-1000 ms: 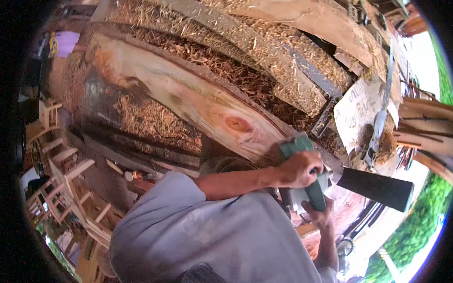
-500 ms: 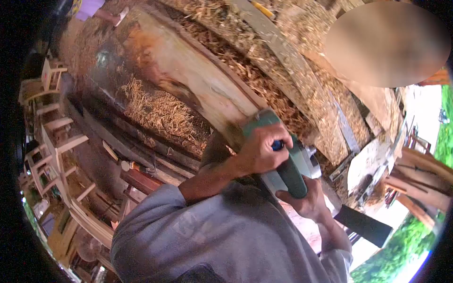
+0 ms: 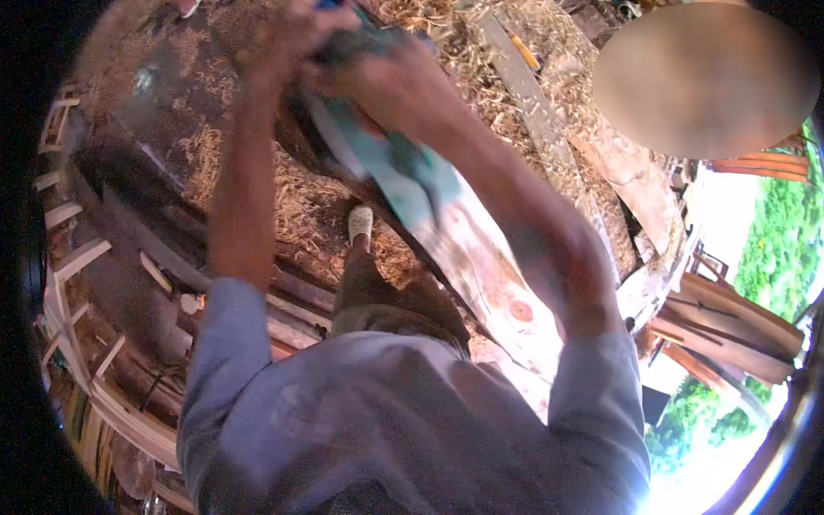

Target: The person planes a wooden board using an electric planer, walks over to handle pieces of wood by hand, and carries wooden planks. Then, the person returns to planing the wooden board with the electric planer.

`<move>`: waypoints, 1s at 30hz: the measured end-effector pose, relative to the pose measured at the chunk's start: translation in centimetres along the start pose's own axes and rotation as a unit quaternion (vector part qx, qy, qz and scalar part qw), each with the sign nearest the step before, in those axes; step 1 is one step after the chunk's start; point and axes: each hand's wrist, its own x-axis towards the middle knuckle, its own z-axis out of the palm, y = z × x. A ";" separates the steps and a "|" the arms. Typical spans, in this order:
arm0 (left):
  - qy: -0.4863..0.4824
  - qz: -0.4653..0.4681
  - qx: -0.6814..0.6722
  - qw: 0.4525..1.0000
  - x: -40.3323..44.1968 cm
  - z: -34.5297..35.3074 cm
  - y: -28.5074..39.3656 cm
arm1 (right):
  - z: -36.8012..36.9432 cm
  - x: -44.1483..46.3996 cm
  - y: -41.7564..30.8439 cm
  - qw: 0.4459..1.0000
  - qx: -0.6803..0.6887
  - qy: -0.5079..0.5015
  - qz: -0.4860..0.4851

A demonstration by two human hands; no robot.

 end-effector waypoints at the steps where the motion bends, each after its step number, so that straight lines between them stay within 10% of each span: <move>1: 0.010 0.049 -0.041 0.998 2.2 -1.3 -5.5 | 0.7 2.7 0.6 0.990 -0.082 0.024 -0.113; 3: 0.035 0.039 -0.073 0.996 2.1 -3.3 -5.9 | 3.7 9.2 3.5 0.916 -0.264 0.106 -0.282; 9: 0.082 0.041 -0.054 0.994 1.3 -3.1 -6.9 | 3.4 7.0 3.8 0.872 -0.313 0.127 -0.354; 12: 0.107 0.090 -0.026 0.990 -3.5 4.7 -1.7 | 0.4 -5.1 1.2 0.992 -0.082 0.003 -0.093; 17: 0.150 0.038 -0.013 0.988 -15.7 21.4 12.4 | -2.8 -25.7 -0.8 0.924 0.159 -0.042 0.346; 21: 0.032 0.018 -0.140 0.990 -24.7 33.4 19.8 | -1.5 -44.7 4.6 0.994 -0.101 -0.013 -0.048; 24: 0.062 0.074 -0.192 0.976 -29.4 39.2 23.7 | -1.2 -54.7 3.9 0.991 -0.020 -0.044 0.123; 26: 0.011 0.089 -0.186 0.978 -30.9 40.2 24.4 | -1.2 -57.6 3.0 0.880 0.196 -0.009 0.434; 30: 0.027 0.081 -0.185 0.979 -30.1 40.2 23.7 | -2.7 -53.4 2.9 0.894 0.156 -0.045 0.418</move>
